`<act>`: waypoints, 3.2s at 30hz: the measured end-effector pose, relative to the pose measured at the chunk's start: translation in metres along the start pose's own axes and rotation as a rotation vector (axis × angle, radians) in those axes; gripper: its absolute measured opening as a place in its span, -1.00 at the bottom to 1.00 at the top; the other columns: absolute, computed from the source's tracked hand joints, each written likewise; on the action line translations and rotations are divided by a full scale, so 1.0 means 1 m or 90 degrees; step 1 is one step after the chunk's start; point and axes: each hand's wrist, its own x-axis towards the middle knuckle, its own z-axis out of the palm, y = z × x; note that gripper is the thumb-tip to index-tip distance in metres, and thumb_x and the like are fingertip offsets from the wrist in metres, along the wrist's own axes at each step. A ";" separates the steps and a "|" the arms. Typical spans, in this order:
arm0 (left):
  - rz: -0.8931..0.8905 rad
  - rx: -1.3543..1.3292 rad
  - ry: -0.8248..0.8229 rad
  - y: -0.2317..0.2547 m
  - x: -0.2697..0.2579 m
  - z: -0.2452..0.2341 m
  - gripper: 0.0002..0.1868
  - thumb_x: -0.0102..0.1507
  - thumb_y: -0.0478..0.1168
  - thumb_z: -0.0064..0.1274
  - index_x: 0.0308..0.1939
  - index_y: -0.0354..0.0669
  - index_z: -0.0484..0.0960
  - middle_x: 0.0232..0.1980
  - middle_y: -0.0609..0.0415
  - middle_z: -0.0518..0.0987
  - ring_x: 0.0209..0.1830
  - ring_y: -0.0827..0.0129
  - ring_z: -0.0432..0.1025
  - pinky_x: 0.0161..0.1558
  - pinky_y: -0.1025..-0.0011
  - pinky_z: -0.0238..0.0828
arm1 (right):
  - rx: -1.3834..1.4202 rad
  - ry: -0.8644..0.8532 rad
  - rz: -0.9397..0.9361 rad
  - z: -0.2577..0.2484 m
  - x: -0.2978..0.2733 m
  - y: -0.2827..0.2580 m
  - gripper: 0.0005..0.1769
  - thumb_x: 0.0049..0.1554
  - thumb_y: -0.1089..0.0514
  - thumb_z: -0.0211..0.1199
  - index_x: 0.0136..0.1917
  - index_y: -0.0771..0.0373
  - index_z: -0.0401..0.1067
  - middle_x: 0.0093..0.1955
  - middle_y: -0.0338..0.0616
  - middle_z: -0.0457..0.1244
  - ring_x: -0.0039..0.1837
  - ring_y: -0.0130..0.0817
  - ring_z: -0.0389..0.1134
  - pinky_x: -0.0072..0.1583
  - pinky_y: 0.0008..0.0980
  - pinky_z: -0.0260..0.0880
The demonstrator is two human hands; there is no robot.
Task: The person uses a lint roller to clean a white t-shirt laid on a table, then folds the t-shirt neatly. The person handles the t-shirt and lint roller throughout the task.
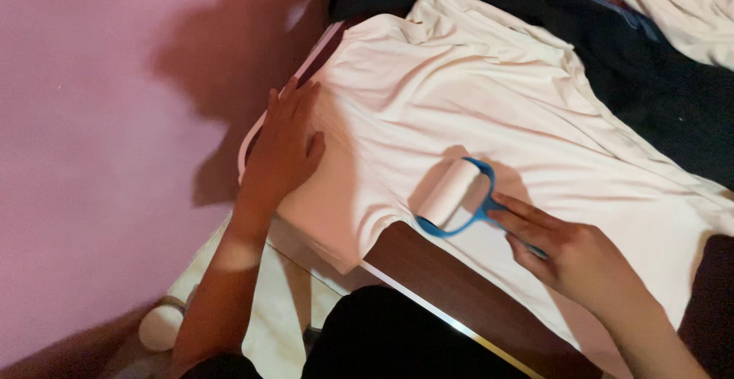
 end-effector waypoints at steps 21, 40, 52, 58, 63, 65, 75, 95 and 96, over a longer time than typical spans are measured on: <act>-0.124 -0.262 0.095 -0.022 -0.005 0.006 -0.41 0.22 -0.51 -0.16 0.37 -0.22 0.35 0.23 -0.10 0.53 0.33 0.08 0.43 0.53 0.17 0.14 | 0.067 0.114 -0.138 0.033 0.063 -0.044 -0.53 0.04 0.18 0.35 0.26 0.08 0.51 0.38 -0.23 0.32 -0.05 -0.09 0.50 -0.04 -0.28 0.56; 0.028 -0.012 0.035 0.003 0.007 0.001 -0.88 0.20 -0.37 0.07 -0.19 -0.28 0.61 -0.09 -0.09 0.48 -0.01 -0.03 0.41 0.26 0.03 0.29 | 0.180 0.114 -0.083 0.048 -0.021 0.065 -0.39 0.01 0.19 0.39 0.35 0.10 0.44 0.24 -0.09 0.39 0.01 -0.17 0.51 0.00 -0.30 0.55; -0.102 0.254 -0.220 0.058 0.082 0.100 -0.04 0.25 0.48 -0.26 0.59 0.07 0.09 0.64 -0.27 -0.10 0.57 -0.50 -0.35 0.29 -0.65 -0.54 | 0.664 0.302 0.104 0.101 -0.047 0.147 -0.49 0.18 0.32 0.19 0.40 0.28 0.37 -0.07 -0.08 0.44 -0.43 -0.64 0.14 -0.42 -0.58 0.11; -0.068 0.249 -0.292 0.114 0.124 0.133 -0.01 0.19 0.54 -0.21 0.56 0.13 0.13 0.65 -0.22 -0.14 0.60 -0.43 -0.40 0.33 -0.60 -0.59 | 0.664 0.323 0.174 0.111 -0.101 0.174 -0.46 0.15 0.38 0.17 0.41 0.28 0.35 -0.02 -0.01 0.44 -0.44 -0.60 0.12 -0.43 -0.54 0.12; -0.018 0.216 -0.326 0.155 0.138 0.160 -0.07 0.21 0.50 -0.19 0.52 0.09 0.24 0.67 -0.21 -0.11 0.62 -0.44 -0.40 0.37 -0.58 -0.59 | 0.621 0.391 0.151 0.121 -0.144 0.190 -0.47 0.18 0.38 0.17 0.42 0.31 0.32 0.04 0.01 0.42 -0.16 -0.59 0.38 -0.22 -0.59 0.38; -0.009 0.201 -0.342 0.164 0.140 0.169 -0.10 0.23 0.48 -0.20 0.50 0.08 0.28 0.68 -0.20 -0.11 0.64 -0.42 -0.40 0.39 -0.57 -0.58 | 0.576 0.428 0.159 0.121 -0.156 0.194 -0.47 0.18 0.38 0.16 0.43 0.31 0.32 0.05 0.01 0.42 -0.12 -0.58 0.36 -0.21 -0.60 0.32; 0.049 0.080 -0.357 0.078 0.095 0.118 -0.08 0.31 0.31 -0.13 0.58 -0.12 0.02 0.65 -0.18 -0.11 0.65 -0.18 -0.34 0.48 -0.24 -0.47 | 0.277 0.069 0.430 0.050 -0.159 0.146 -0.57 0.22 0.10 0.24 0.37 0.02 0.48 0.17 -0.16 0.48 0.18 -0.35 0.48 0.21 -0.32 0.54; 0.074 -0.155 -0.150 -0.004 0.011 0.022 -0.22 0.06 -0.13 0.28 0.37 -0.11 0.42 0.43 -0.10 0.41 0.60 -0.03 0.07 0.60 0.01 -0.26 | 0.216 0.146 -0.136 0.049 0.103 0.001 -0.53 0.21 0.21 0.24 0.40 0.16 0.44 0.21 0.10 0.38 0.04 -0.23 0.48 0.10 -0.32 0.46; 0.083 -0.165 -0.145 -0.002 0.011 0.021 -0.20 0.06 -0.14 0.28 0.38 -0.13 0.39 0.43 -0.11 0.41 0.60 -0.04 0.08 0.61 0.00 -0.26 | 0.218 0.184 -0.186 0.049 0.112 -0.005 -0.55 0.22 0.21 0.24 0.39 0.19 0.44 0.32 0.14 0.35 0.11 -0.22 0.48 0.11 -0.31 0.45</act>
